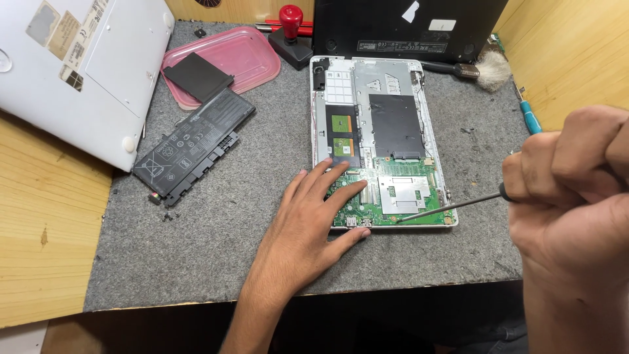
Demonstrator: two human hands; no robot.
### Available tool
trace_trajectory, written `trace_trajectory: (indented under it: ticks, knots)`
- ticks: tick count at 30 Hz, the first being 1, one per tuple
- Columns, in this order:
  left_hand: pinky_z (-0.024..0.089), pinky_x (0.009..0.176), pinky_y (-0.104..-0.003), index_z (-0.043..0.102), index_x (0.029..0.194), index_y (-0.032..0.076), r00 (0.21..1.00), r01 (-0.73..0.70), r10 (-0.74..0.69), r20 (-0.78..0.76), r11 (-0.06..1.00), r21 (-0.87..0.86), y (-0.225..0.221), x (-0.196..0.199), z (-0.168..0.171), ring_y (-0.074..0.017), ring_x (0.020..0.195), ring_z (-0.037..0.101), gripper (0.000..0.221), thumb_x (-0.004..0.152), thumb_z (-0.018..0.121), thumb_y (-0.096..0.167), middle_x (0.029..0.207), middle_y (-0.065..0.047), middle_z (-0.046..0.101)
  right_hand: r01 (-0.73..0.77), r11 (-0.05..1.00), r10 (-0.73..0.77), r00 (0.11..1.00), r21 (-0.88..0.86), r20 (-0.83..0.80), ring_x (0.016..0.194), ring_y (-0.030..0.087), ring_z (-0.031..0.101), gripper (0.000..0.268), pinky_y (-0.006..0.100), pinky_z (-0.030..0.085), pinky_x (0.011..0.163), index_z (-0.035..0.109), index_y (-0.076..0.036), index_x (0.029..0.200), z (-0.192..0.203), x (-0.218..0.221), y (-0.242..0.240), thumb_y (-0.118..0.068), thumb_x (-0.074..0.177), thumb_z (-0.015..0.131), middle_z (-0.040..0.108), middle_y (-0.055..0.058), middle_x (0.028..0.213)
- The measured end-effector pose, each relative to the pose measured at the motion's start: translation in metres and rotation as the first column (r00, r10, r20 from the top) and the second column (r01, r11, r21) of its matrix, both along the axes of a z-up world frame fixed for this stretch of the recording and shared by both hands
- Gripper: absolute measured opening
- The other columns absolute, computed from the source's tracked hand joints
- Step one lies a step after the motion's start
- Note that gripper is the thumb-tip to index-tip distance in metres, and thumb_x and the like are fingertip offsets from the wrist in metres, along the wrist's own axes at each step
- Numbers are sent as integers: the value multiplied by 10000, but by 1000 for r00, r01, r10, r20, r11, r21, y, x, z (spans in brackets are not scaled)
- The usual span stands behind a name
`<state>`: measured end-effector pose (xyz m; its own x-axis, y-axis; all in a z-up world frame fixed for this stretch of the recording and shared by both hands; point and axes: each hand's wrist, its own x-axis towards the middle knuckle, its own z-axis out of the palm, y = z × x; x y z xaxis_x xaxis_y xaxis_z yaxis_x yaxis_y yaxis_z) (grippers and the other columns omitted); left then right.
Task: Using a screwdriver to remove or install screws on a laptop motherboard during a repair process.
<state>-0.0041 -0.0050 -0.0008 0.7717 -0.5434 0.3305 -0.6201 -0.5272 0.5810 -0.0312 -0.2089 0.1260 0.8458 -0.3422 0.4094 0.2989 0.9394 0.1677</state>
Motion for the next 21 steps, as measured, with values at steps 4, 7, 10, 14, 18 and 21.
trace_trajectory:
  ticks: [4, 7, 10, 14, 18, 21]
  knots:
    - [204, 1215, -567, 560, 1423, 147, 1000, 4, -4, -5, 1000, 0, 0, 0, 1, -352, 1506, 318, 578, 915, 721, 368, 1563, -136, 452, 209, -281, -600, 724, -937, 341, 494, 78, 27, 429, 257, 58, 454, 87, -198, 703, 1, 0, -1, -388, 1062, 227, 50, -25, 627]
    - [230, 1207, -588, 588, 1384, 149, 1000, 6, -5, 19, 999, -42, 1, -1, 2, -382, 1490, 357, 568, 881, 778, 333, 1544, -165, 473, -9, 1000, 9, 999, -5, 37, 486, 178, 39, 461, 373, 31, 470, 94, -9, 672, -5, 2, -10, 288, 986, 254, 77, 147, 599]
    - [268, 1201, -615, 694, 910, 167, 997, 28, -14, 71, 981, -192, 2, -3, 5, -360, 1398, 508, 211, 799, 856, 244, 1393, -131, 623, 240, -272, -582, 730, -932, 358, 532, 84, 9, 276, 289, 48, 514, 88, -159, 699, -16, 1, -27, -88, 947, 187, 10, -35, 646]
    - [439, 1023, -437, 620, 973, 109, 992, -13, 46, 120, 966, -259, 0, -6, 6, -260, 1168, 594, 135, 934, 702, 209, 1187, -81, 641, 101, 995, -101, 995, -7, -5, 555, 119, 17, 597, 383, 32, 491, 151, 70, 658, -28, 0, -49, 591, 798, 408, 46, 20, 633]
    - [472, 965, -369, 535, 960, 85, 991, 11, 27, 131, 961, -277, 0, -8, 5, -246, 1090, 555, 127, 1022, 563, 192, 1115, -101, 583, 109, 994, -109, 994, -7, 7, 569, 118, 10, 689, 382, 26, 488, 149, 55, 647, -37, 0, -68, 666, 750, 451, 56, 50, 633]
    - [472, 918, -367, 563, 969, 86, 965, 29, 40, 261, 967, -254, 0, -7, 3, -245, 1058, 565, 162, 983, 697, 175, 1102, -88, 598, 114, 991, -113, 993, -65, 15, 597, 138, 24, 684, 388, 42, 521, 194, 99, 662, -54, -1, -87, 693, 814, 499, 84, 82, 657]
